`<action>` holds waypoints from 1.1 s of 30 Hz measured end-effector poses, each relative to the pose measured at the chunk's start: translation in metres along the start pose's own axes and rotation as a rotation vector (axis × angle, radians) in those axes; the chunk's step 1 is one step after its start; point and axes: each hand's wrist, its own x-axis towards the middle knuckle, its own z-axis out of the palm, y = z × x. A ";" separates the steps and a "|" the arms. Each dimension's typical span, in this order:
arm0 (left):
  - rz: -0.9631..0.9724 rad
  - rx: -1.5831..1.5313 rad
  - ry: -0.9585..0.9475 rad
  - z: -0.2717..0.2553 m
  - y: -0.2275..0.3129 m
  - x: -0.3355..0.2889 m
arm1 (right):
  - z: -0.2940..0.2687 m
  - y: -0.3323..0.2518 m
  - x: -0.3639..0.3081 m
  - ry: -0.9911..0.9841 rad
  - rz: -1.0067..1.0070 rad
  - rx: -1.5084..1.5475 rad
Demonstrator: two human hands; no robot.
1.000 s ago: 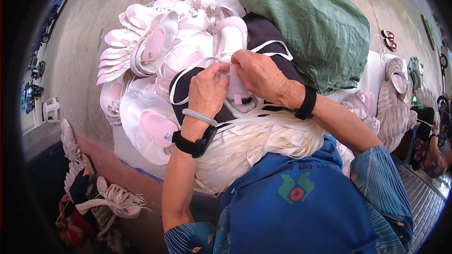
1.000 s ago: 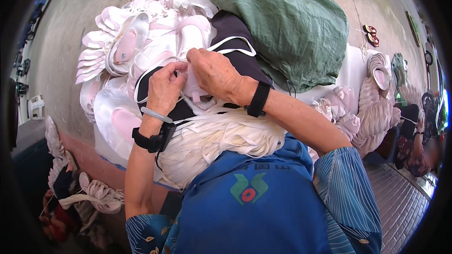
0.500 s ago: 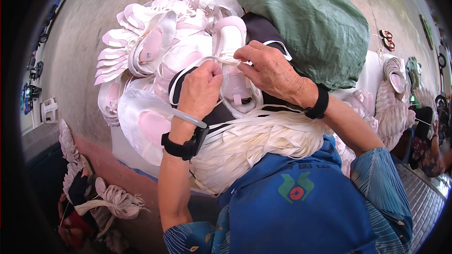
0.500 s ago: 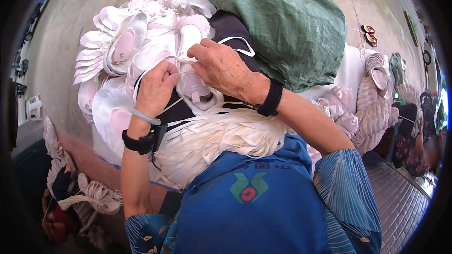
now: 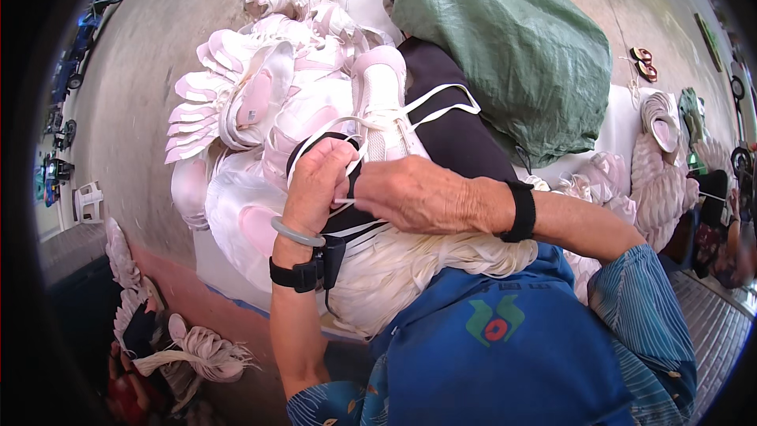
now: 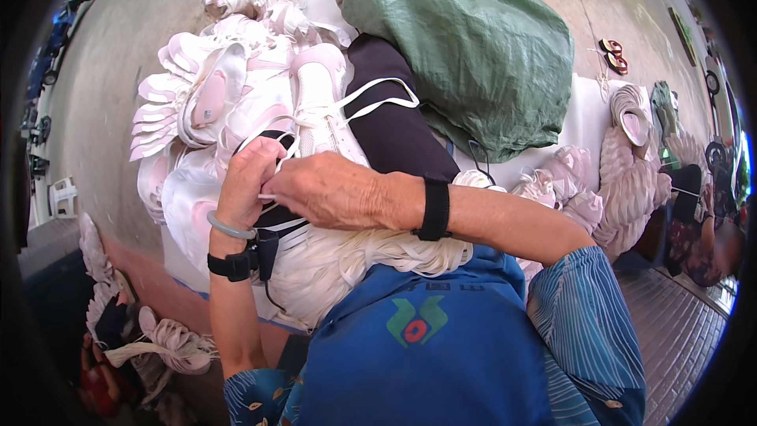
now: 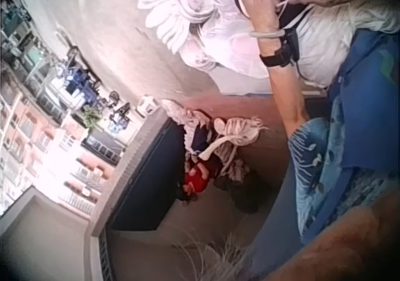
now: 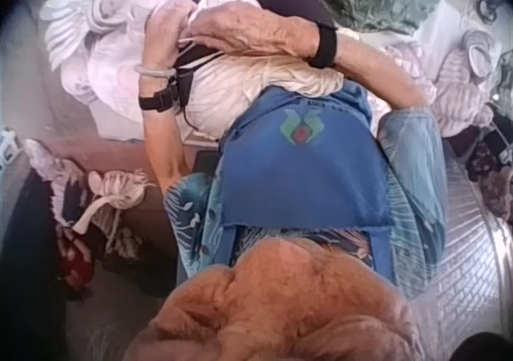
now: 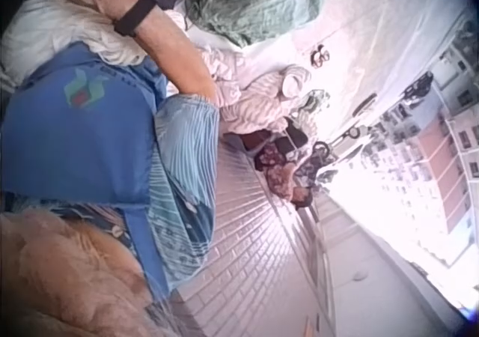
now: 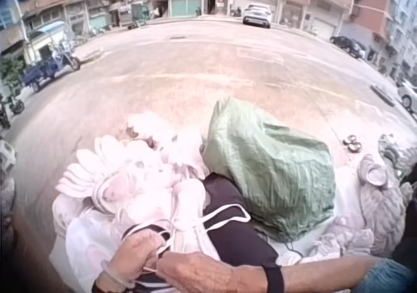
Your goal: The recorder is threading shoelaces into white and pink sneakers.
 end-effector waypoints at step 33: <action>0.703 0.816 0.000 0.042 -0.008 -0.039 | -0.012 0.039 0.008 -0.062 -0.041 -0.380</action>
